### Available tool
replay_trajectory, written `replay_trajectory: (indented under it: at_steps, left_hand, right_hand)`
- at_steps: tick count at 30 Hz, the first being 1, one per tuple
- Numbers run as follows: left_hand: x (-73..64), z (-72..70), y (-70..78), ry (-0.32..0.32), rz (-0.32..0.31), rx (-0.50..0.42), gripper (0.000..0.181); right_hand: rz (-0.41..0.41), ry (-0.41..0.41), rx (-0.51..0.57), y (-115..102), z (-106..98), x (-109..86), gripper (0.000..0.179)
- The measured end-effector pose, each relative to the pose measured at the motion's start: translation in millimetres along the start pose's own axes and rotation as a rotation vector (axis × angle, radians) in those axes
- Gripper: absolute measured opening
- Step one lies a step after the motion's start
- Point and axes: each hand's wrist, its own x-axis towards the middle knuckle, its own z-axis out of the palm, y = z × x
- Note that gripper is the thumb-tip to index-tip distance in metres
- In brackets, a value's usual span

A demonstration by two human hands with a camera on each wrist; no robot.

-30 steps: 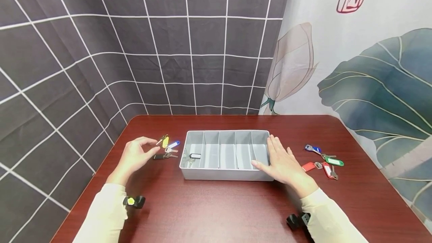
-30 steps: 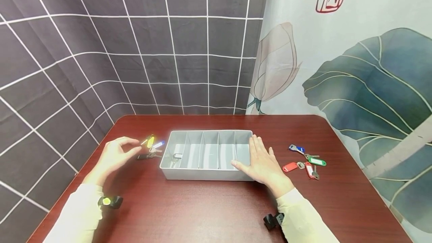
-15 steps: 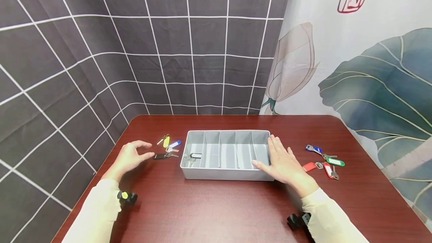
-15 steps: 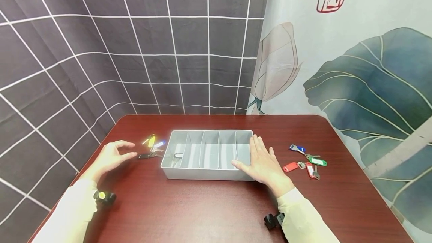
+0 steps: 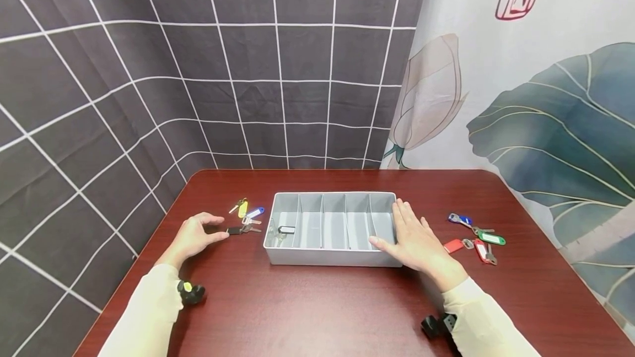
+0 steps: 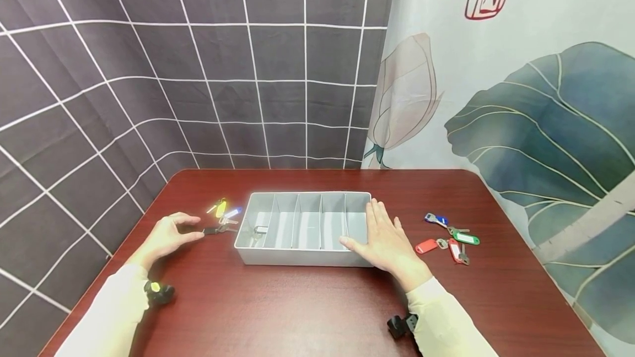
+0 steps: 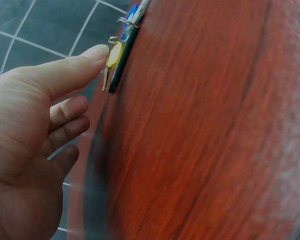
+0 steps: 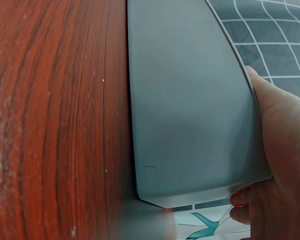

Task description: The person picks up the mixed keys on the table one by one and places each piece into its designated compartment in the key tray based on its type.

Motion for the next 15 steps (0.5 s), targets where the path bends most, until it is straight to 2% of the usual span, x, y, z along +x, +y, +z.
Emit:
replay_trajectory:
  at_steps: [15]
  left_hand:
    - [3.0,10.7,-2.9,-0.009,0.033,0.023,0.041]
  right_hand:
    - [-0.003,0.002,-0.002,0.4,0.7,-0.4,0.115]
